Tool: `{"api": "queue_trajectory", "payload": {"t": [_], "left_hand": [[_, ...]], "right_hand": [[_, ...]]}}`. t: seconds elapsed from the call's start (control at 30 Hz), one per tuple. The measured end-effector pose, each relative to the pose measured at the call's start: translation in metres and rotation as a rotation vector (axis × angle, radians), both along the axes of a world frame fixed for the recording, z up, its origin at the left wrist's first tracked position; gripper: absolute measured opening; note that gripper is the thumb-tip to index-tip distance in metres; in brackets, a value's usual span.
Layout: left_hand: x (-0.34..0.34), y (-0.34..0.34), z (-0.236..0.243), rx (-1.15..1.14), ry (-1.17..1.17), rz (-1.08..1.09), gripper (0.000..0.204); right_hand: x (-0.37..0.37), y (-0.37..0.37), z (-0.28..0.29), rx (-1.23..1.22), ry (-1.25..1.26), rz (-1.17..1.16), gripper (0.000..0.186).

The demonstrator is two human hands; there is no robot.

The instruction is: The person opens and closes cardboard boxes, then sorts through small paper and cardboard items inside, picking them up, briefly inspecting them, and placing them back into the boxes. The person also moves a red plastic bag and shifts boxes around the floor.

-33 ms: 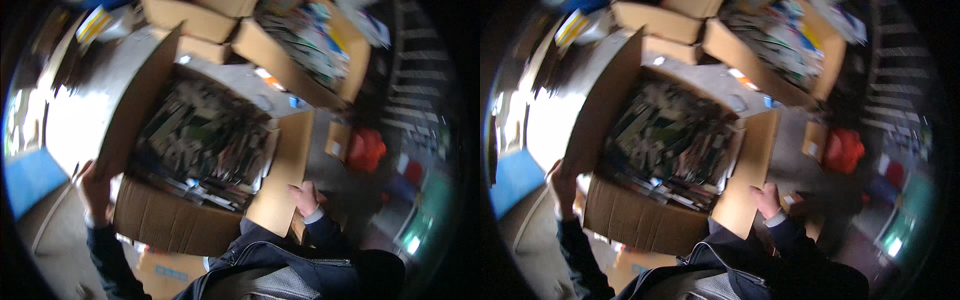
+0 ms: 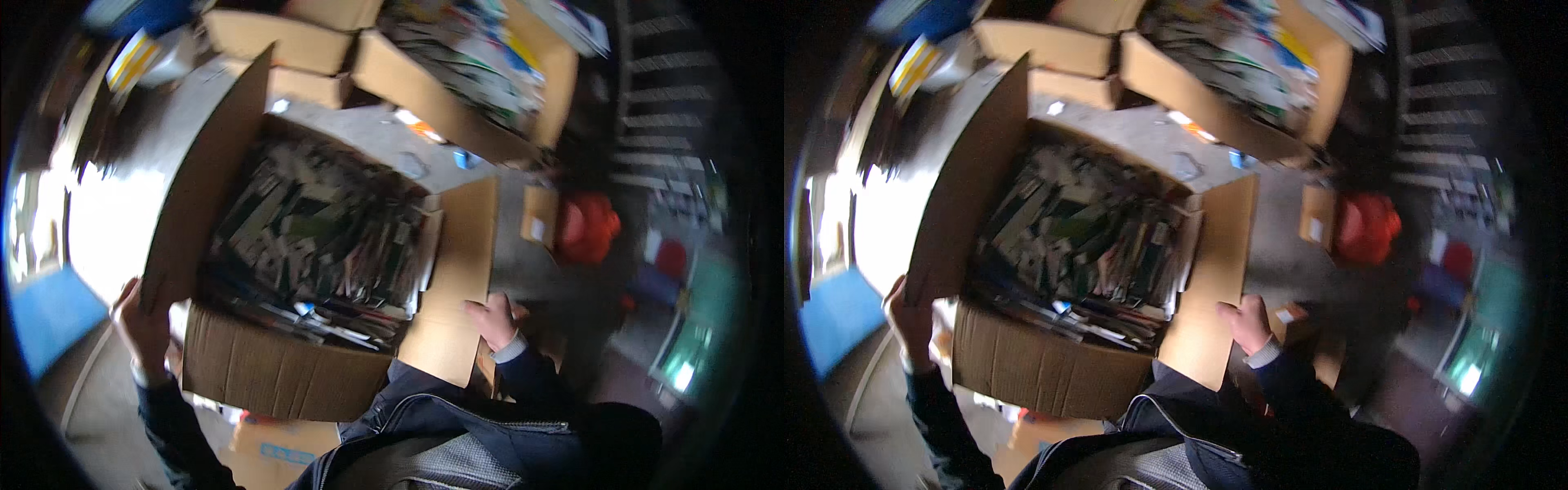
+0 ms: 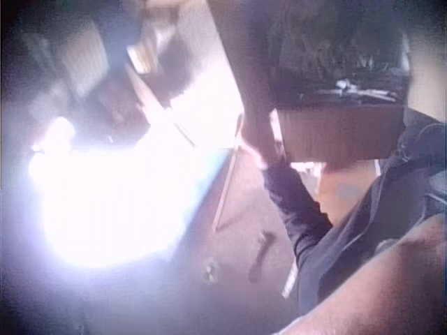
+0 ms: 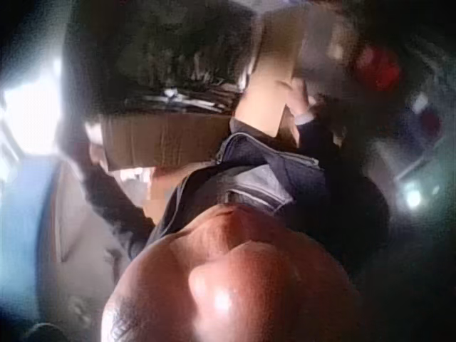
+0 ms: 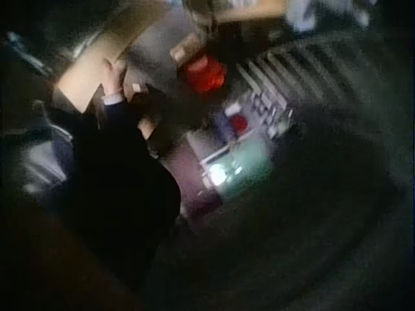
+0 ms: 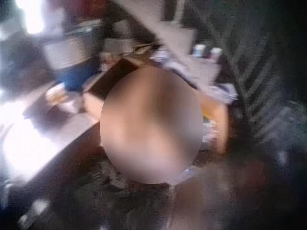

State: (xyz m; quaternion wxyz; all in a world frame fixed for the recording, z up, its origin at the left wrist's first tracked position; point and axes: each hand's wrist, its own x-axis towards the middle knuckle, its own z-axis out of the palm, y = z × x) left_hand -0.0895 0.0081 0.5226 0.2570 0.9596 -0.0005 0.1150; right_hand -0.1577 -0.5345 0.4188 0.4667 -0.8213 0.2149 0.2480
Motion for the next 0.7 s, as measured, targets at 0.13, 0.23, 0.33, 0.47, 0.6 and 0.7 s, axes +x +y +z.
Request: {"api": "queue_trajectory", "payload": {"t": [0.13,0.23,0.33,0.47,0.6,0.7], "left_hand": [[-0.043,-0.085,0.042,0.206,-0.042,-0.234,0.019],[-0.065,-0.131,0.061,0.168,-0.074,-0.279,0.020],[-0.045,-0.150,0.076,0.120,-0.145,-0.430,0.019],[-0.011,-0.184,0.091,0.105,-0.214,-0.734,0.013],[0.011,-0.280,0.105,0.018,-0.333,-0.877,0.018],[0.018,-0.397,0.113,0.100,-0.215,-0.959,0.020]], "right_hand": [[-0.102,-0.074,0.026,0.142,-0.029,-0.308,0.017],[-0.186,-0.107,0.064,0.176,-0.092,-0.308,0.018],[-0.223,-0.098,0.086,0.058,-0.009,-0.356,0.021],[-0.251,-0.087,0.116,-0.103,-0.008,-0.490,0.024],[-0.296,-0.132,0.126,0.011,-0.057,-0.644,0.021],[-0.322,-0.227,0.124,-0.316,-0.016,-0.365,0.017]]}}
